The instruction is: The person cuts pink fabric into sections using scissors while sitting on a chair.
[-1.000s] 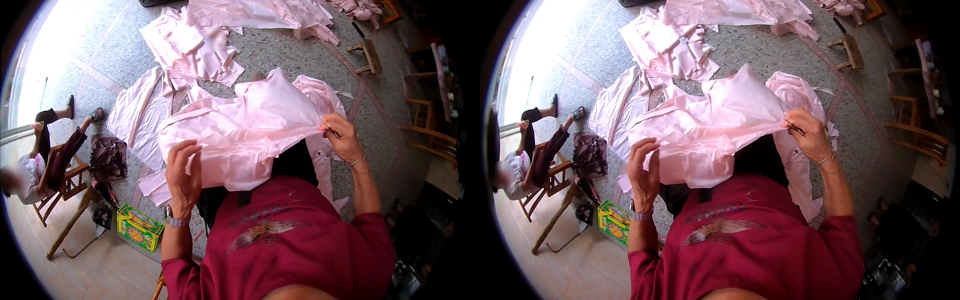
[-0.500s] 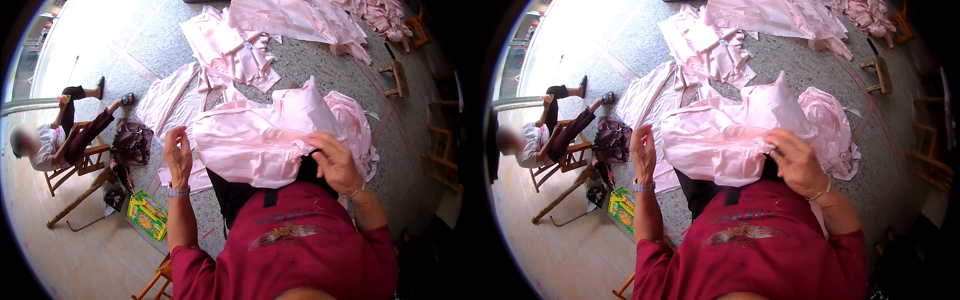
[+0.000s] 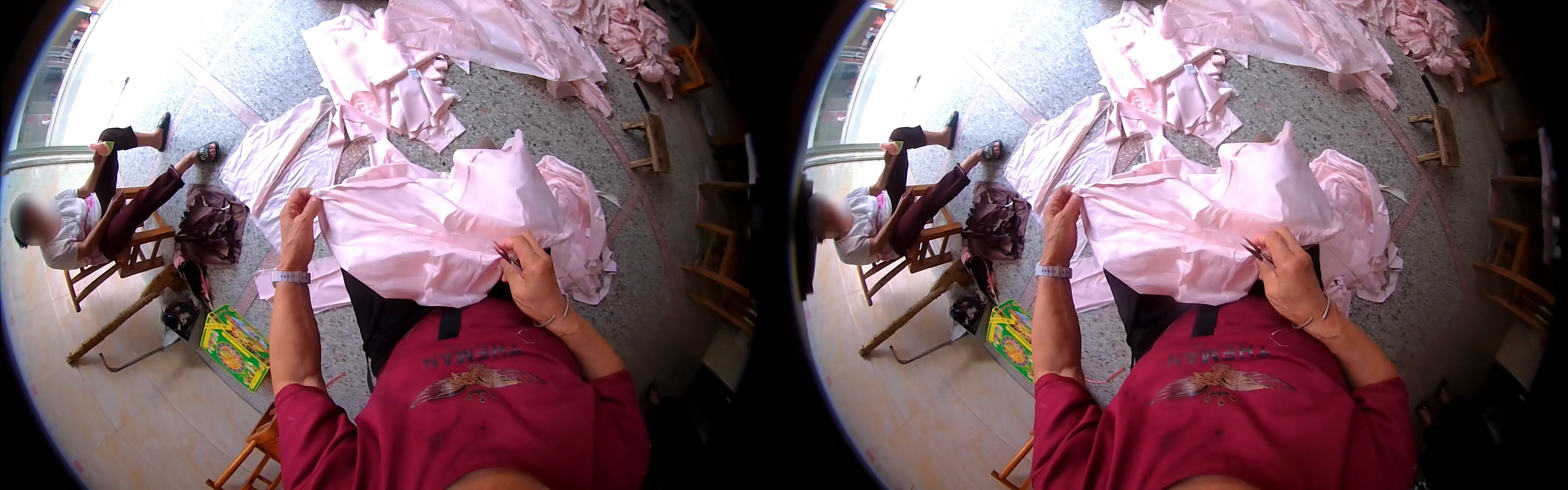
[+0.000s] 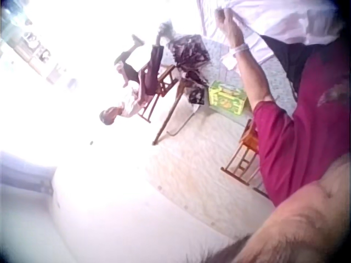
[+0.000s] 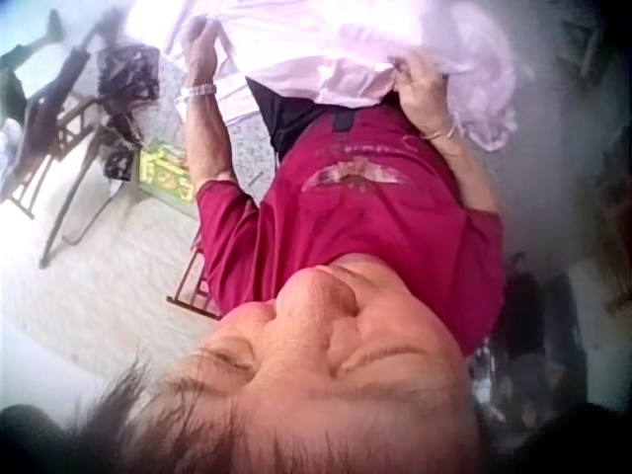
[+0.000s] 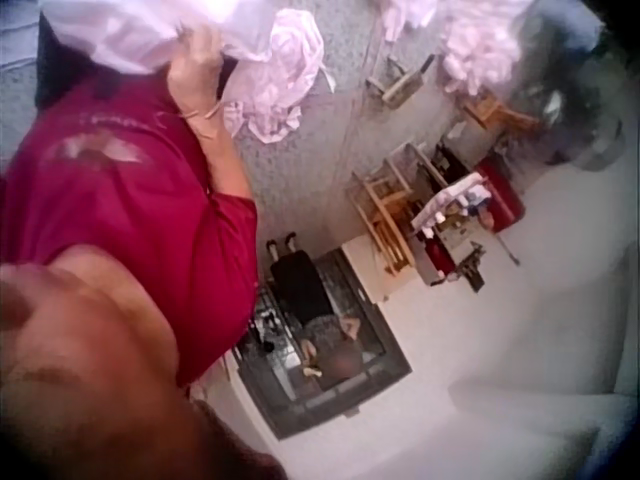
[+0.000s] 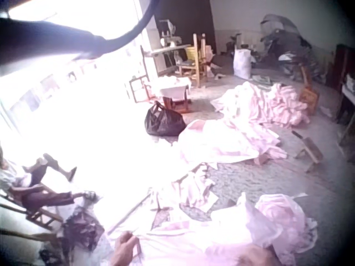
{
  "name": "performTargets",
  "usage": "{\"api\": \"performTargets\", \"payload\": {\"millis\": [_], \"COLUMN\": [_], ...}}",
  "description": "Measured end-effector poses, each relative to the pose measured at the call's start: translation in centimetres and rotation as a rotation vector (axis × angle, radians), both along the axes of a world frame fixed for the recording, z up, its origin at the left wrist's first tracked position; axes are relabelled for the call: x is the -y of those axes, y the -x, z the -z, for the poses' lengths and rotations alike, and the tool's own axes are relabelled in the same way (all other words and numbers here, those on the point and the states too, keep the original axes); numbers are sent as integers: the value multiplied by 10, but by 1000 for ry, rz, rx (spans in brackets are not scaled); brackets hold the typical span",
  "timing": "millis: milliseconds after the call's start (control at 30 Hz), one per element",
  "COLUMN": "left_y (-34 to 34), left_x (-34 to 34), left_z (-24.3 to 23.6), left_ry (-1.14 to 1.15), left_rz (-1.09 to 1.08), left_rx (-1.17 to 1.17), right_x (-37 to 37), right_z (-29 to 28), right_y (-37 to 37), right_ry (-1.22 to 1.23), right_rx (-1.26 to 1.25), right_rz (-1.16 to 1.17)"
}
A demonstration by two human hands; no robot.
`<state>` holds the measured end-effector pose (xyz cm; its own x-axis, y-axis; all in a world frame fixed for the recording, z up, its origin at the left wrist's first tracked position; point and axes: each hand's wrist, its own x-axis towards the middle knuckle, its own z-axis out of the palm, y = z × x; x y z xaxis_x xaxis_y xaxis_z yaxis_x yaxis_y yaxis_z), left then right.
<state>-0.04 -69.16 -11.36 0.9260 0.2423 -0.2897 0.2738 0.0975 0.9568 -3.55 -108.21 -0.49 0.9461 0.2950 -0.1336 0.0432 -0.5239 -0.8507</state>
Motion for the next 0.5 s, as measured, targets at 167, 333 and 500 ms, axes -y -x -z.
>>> {"api": "performTargets", "payload": {"millis": [167, 333, 500], "left_y": [16, 66, 164], "left_x": [-6, 13, 29], "left_z": [-55, -145, -184], "left_ry": [218, 165, 70], "left_rz": [-131, -233, -92], "left_rx": [170, 427, 364], "right_x": [5, 13, 39], "right_z": [-13, -42, -77], "right_y": [-24, -47, -43], "right_ry": [77, -11, 14], "right_rx": [150, 420, 496], "right_rz": [30, 20, -93]}}
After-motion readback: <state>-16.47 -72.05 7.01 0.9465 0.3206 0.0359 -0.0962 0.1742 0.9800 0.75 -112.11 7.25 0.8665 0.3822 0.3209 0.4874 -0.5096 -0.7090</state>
